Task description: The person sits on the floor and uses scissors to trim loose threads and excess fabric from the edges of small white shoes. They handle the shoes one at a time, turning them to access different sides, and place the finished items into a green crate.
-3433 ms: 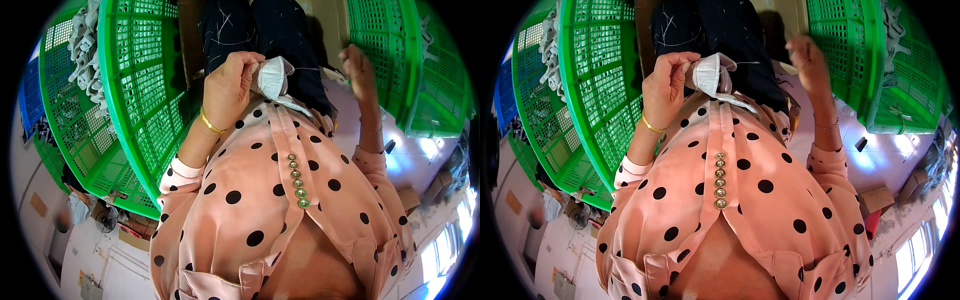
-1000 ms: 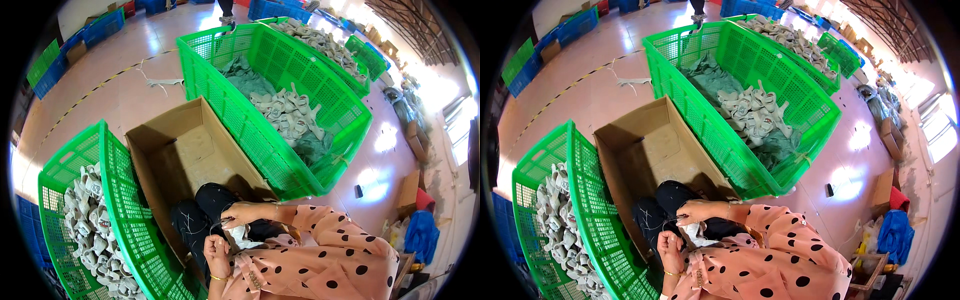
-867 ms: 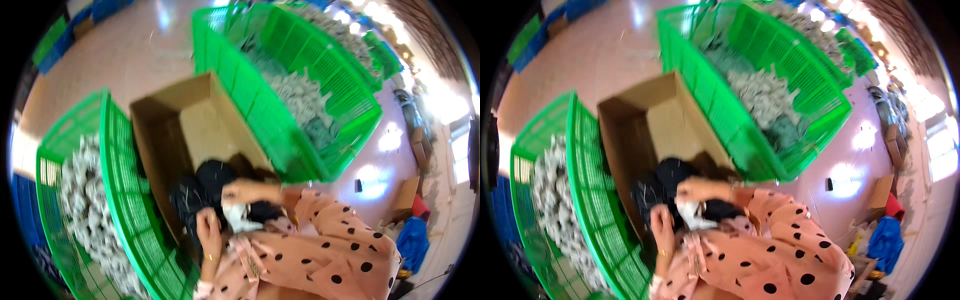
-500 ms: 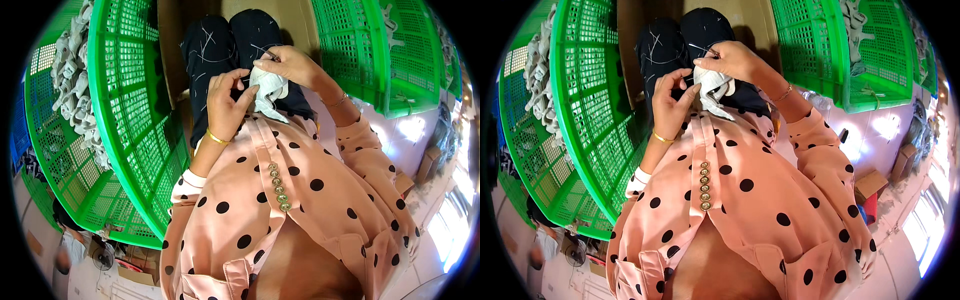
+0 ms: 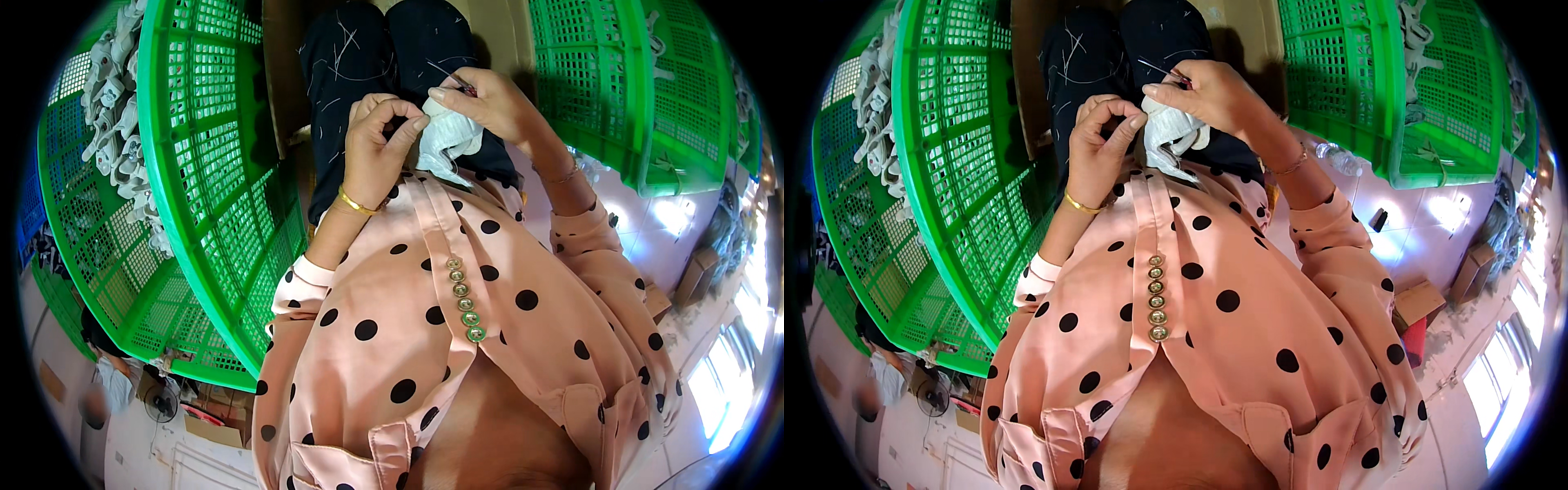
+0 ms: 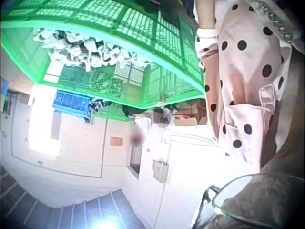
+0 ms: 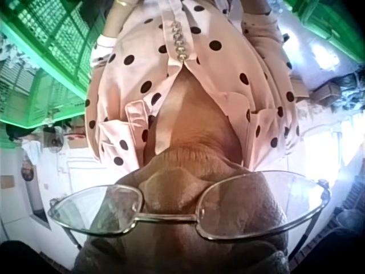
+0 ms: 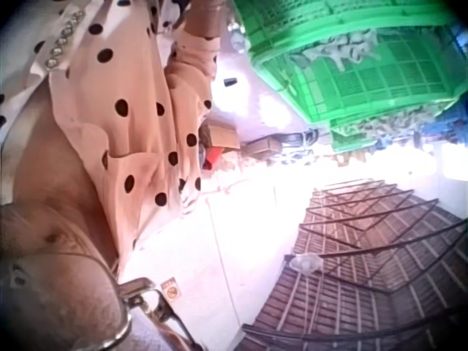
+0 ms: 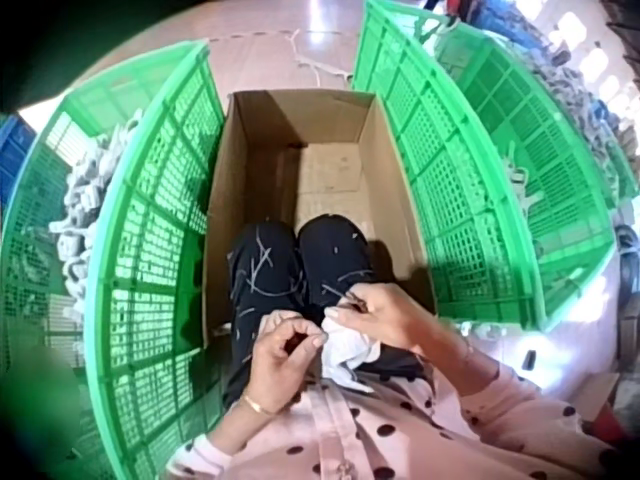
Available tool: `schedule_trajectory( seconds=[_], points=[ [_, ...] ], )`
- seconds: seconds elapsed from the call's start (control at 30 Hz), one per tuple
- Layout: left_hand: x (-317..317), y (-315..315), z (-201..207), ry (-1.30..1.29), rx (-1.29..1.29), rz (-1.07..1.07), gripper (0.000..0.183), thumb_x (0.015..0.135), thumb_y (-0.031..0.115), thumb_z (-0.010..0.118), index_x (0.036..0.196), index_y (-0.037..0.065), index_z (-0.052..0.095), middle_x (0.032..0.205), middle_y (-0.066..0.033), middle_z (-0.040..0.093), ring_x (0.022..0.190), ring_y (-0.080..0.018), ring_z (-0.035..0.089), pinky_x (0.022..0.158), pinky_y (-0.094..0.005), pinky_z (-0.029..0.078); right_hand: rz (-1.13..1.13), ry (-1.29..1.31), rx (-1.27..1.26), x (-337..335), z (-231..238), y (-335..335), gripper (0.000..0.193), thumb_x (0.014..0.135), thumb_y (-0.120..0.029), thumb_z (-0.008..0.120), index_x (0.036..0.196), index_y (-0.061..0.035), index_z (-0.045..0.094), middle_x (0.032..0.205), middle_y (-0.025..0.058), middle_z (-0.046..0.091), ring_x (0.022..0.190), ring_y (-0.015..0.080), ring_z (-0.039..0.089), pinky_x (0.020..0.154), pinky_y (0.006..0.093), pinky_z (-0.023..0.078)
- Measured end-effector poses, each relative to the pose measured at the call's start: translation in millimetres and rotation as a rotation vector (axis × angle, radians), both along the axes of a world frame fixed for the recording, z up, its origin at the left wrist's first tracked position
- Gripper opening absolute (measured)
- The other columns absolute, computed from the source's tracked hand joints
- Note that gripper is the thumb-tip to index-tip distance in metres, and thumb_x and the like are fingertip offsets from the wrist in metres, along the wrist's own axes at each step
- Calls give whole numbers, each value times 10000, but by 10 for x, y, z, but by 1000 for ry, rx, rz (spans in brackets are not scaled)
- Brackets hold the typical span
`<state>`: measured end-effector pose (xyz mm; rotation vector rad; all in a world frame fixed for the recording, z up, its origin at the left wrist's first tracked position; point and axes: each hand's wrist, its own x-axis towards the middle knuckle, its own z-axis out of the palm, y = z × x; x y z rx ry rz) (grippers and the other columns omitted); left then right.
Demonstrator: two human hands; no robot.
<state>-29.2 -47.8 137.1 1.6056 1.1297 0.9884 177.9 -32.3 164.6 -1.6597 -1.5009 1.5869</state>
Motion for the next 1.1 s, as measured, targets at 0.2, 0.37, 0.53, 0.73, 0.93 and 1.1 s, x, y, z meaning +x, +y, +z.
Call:
schedule_trajectory(
  seconds=[0.2,0.37,0.53,0.73,0.93,1.1],
  points=[
    [-14,-29,-100,-416,-556,-76,167,926,169,655,932,4,629,875,-29,605,778,-114,525,740,-237,446,-10,3,-32,4,-62,2,284,935,-263,657,981,17,647,810,-4,621,739,34,533,641,208,447],
    [-85,-62,-87,-487,-768,-126,204,972,237,602,994,34,604,963,-4,601,810,-66,501,746,-204,418,-91,23,59,-50,-150,-53,428,857,-379,731,885,44,668,682,43,608,632,59,522,554,243,448],
    [-31,-113,-28,-590,-729,5,179,940,164,650,1037,24,593,927,8,608,820,-57,533,741,-208,441,-99,48,38,-42,-243,-80,425,863,-369,726,898,49,662,699,54,627,642,62,532,565,245,457],
    [-146,-290,-163,-265,-524,25,98,865,43,690,931,7,628,824,-34,605,737,-106,562,669,-238,458,-76,22,33,-170,-212,-141,429,861,-375,724,909,47,662,720,87,658,655,83,580,574,267,480],
    [-713,-870,-65,9,-323,9,49,874,10,633,896,-7,593,847,-118,608,748,-215,582,702,-298,474,88,-125,34,-701,-488,-732,540,839,-554,636,868,-16,669,799,234,664,750,395,667,634,470,511],
    [-249,-637,-218,-217,-472,3,101,962,69,557,902,-5,522,833,-58,611,706,-89,552,638,-230,466,118,-289,8,-281,-465,-464,528,876,-535,602,896,-8,634,764,249,648,752,439,645,646,501,500]
  ],
)
